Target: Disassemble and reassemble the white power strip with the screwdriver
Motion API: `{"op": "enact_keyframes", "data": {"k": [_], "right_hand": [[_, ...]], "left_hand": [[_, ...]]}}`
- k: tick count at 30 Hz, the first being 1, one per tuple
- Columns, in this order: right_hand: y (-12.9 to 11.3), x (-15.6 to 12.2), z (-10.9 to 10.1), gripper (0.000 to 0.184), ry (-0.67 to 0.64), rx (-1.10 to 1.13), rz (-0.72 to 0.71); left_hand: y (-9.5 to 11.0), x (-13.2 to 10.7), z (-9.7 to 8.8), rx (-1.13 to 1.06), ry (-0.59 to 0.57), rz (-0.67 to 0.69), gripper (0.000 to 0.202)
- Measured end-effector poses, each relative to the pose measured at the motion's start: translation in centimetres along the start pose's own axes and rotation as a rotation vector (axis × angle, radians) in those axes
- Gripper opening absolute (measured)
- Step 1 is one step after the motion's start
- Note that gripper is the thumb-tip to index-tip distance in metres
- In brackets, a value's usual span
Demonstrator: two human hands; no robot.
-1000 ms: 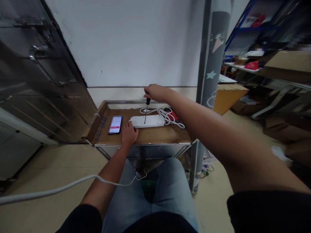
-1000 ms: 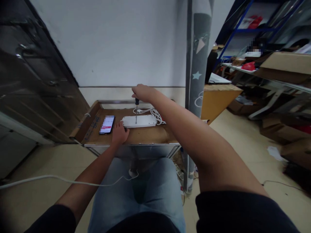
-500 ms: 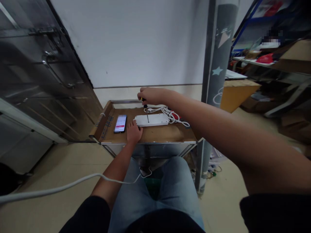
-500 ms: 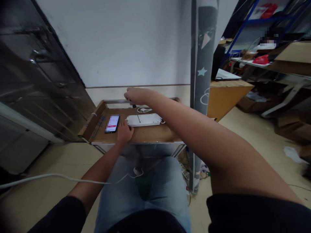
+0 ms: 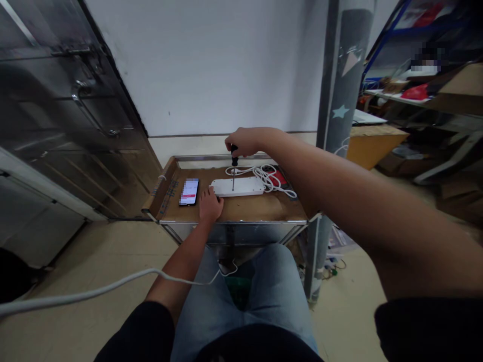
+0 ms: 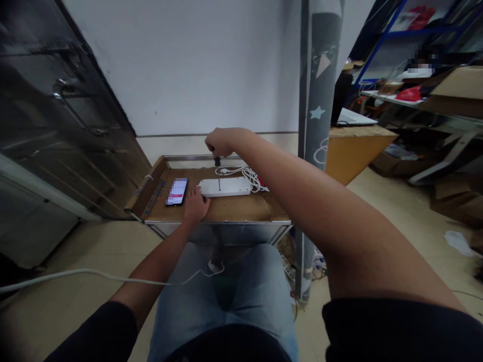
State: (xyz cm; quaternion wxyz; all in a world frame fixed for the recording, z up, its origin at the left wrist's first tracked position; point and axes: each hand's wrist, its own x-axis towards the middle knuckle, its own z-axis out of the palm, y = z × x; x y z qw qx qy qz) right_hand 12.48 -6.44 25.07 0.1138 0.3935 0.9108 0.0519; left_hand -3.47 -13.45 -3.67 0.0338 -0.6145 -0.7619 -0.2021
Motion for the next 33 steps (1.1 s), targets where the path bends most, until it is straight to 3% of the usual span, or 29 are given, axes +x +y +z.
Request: {"op": "enact_keyframes", "data": {"k": [3, 11, 18, 22, 27, 33], "right_hand": [[-0.2, 0.1, 0.0, 0.034, 0.004, -0.022, 0.031], [-0.5, 1.3, 1.7, 0.058, 0.150, -0.082, 0.197], [-0.1, 2.4, 2.5, 0.063, 0.215, -0.088, 0.268], [-0.6, 1.9, 2.3, 0.058, 0.206, -0.063, 0.213], [-1.2, 1.8, 2.2, 0.050, 0.157, -0.007, 0.044], [-0.3, 2.3, 1.6, 0.041, 0.139, 0.044, -0.143]], "left_hand": [[0.0, 0.0, 0.1, -0.001, -0.002, -0.002, 0.059], [-0.1, 0.0, 0.2, -0.002, 0.010, -0.004, 0.058], [-0.2, 0.1, 0.3, -0.002, 0.013, -0.004, 0.057], [-0.1, 0.1, 0.3, -0.008, 0.012, -0.003, 0.059], [-0.2, 0.1, 0.3, -0.009, 0.008, -0.008, 0.061], [-0.3, 0.1, 0.4, -0.004, 0.002, -0.005, 0.060]]}}
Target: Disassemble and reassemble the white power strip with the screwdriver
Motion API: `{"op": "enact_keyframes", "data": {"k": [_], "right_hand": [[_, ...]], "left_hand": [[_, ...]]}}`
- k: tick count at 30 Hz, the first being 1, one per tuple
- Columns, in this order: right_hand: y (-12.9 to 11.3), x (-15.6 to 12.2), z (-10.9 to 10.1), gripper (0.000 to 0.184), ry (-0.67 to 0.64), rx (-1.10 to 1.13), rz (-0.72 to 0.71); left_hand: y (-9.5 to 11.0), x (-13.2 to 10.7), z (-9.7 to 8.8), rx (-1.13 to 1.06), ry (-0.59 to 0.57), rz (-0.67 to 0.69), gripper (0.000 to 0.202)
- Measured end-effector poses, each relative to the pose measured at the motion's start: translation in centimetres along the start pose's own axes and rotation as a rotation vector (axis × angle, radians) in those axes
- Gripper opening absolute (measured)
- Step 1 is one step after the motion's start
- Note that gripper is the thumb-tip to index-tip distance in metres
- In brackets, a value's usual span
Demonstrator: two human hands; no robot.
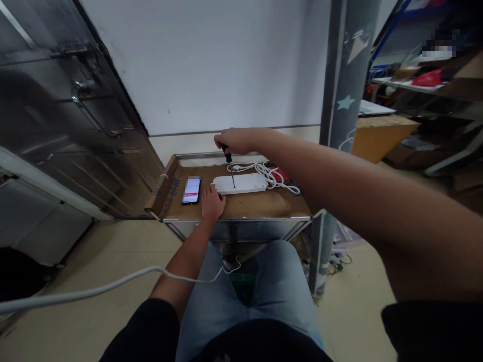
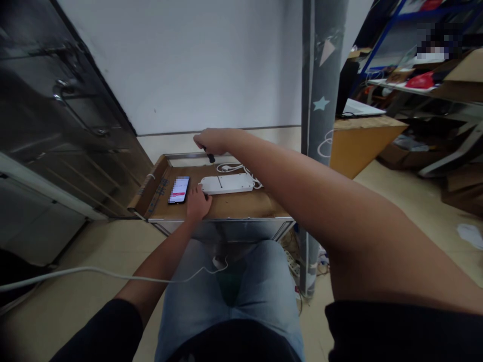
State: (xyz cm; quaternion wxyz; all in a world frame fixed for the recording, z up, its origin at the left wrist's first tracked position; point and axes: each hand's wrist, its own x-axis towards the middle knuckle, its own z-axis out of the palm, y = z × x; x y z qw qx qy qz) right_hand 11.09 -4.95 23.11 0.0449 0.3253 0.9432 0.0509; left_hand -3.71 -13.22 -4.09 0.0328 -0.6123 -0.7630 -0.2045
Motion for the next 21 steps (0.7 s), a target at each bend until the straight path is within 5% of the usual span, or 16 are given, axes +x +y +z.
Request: {"op": "enact_keyframes", "data": {"k": [21], "right_hand": [[3.0, -1.5, 0.0, 0.041, 0.015, 0.050, 0.046]], "left_hand": [[0.2, 0.0, -0.2, -0.012, -0.005, -0.003, 0.054]]}}
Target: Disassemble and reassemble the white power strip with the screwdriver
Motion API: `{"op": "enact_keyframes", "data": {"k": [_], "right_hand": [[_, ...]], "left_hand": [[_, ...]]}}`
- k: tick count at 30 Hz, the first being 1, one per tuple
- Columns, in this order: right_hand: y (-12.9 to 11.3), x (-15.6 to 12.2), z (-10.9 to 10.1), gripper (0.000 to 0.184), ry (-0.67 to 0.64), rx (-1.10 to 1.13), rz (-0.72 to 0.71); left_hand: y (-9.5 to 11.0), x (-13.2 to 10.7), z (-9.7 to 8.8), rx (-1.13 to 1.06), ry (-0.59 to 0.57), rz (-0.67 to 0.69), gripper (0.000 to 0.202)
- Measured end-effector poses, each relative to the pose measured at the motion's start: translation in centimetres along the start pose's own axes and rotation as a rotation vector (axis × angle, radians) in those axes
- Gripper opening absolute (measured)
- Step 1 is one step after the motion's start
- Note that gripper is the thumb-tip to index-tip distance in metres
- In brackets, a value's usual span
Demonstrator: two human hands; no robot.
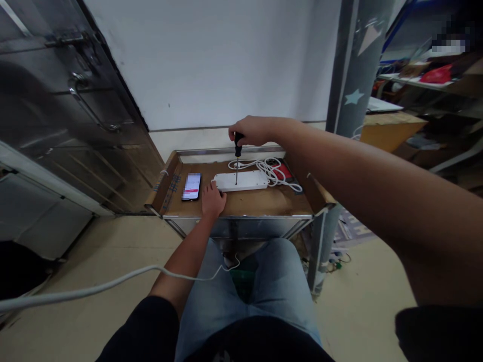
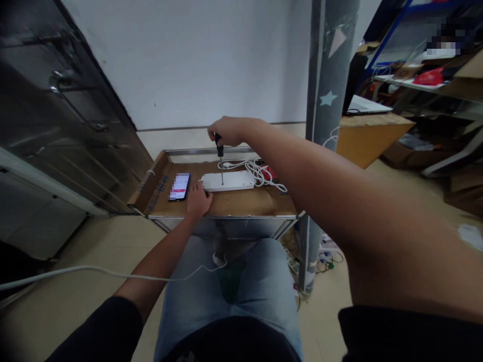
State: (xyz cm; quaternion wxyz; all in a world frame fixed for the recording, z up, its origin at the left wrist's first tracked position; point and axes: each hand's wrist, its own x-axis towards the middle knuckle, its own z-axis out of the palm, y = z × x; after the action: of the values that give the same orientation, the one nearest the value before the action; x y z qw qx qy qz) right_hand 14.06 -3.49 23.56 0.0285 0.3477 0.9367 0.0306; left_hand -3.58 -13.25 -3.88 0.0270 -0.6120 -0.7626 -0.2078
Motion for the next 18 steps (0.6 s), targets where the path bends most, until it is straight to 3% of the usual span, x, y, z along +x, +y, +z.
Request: {"op": "enact_keyframes", "data": {"k": [18], "right_hand": [[-1.5, 0.2, 0.7, 0.039, 0.055, 0.022, -0.030]], "left_hand": [[0.1, -0.2, 0.0, 0.009, 0.001, 0.000, 0.055]]}}
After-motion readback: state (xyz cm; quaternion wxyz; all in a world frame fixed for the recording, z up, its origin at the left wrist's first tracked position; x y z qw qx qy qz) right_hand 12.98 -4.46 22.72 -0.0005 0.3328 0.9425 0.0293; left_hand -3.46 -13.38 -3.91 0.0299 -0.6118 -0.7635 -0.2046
